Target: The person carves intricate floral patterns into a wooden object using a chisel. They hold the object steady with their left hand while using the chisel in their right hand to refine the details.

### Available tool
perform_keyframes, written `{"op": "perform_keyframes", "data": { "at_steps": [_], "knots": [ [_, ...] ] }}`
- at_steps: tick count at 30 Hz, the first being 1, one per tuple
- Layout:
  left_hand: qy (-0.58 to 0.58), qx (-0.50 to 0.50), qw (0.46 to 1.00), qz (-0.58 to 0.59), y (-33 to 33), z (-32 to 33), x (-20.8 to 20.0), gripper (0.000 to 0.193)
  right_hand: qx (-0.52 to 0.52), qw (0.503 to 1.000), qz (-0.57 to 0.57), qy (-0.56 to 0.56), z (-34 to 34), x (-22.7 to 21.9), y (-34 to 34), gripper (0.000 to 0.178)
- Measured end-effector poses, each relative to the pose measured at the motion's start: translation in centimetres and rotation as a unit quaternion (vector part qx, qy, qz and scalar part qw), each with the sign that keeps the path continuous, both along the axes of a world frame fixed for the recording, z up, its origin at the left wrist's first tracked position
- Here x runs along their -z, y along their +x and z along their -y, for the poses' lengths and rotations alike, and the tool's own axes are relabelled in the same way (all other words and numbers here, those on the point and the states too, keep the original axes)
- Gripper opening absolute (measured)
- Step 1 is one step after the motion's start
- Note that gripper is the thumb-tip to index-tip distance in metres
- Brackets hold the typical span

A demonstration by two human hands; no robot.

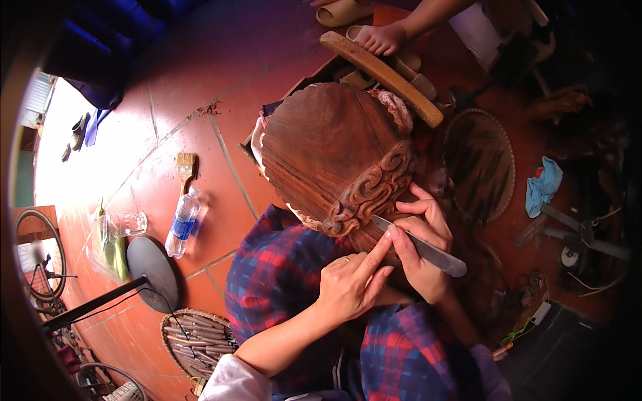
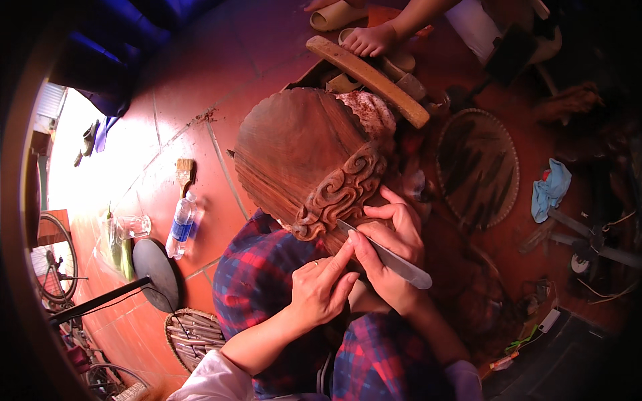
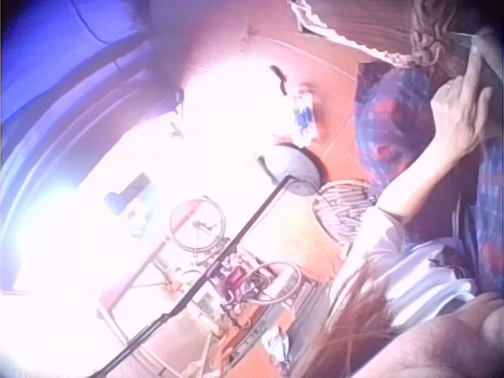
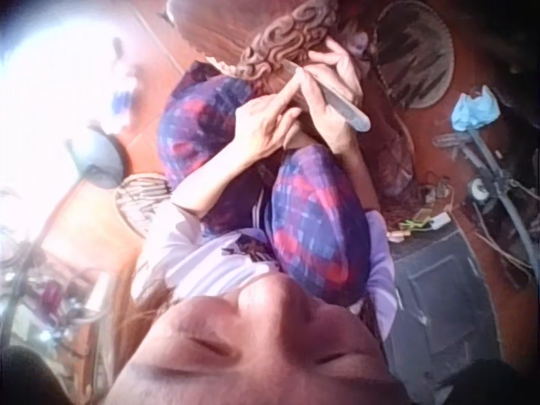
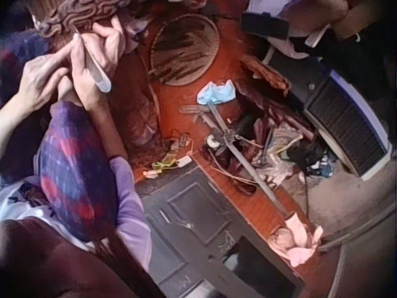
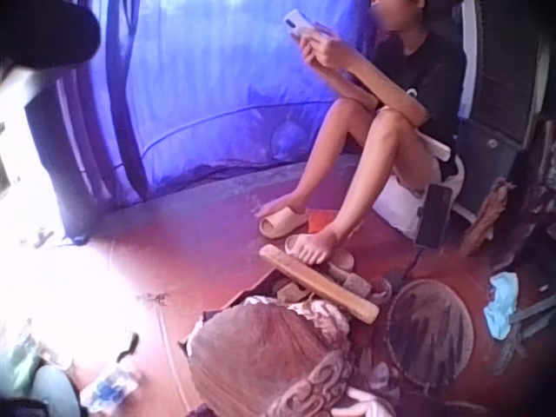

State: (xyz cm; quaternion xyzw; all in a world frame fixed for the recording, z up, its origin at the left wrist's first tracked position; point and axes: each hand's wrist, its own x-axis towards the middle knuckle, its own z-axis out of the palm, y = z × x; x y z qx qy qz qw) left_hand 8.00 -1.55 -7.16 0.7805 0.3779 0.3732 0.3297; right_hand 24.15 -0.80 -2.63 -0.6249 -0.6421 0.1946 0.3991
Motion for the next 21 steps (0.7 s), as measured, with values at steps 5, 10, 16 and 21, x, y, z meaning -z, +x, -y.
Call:
{"op": "perform_keyframes", "data": {
  "at_steps": [5,10,16,21],
  "knots": [
    [-0.004,-0.001,1.000,-0.018,1.4,-0.8,-0.6,0.059,0.036,0.996,-0.083,-0.010,-0.5,0.5,0.6,0.012],
    [-0.040,0.019,0.998,-0.050,-0.6,0.0,-0.9,0.062,-0.013,1.000,0.001,0.007,-0.4,-0.1,0.6,0.011],
    [-0.036,0.033,0.996,-0.077,0.5,-1.2,-1.9,0.062,0.005,0.998,-0.069,-0.006,-0.7,0.2,1.3,0.013],
    [-0.036,0.031,0.995,-0.089,-0.4,-1.2,-1.5,0.063,-0.024,1.000,-0.011,0.002,-1.0,0.2,1.3,0.013]
  ]
}}
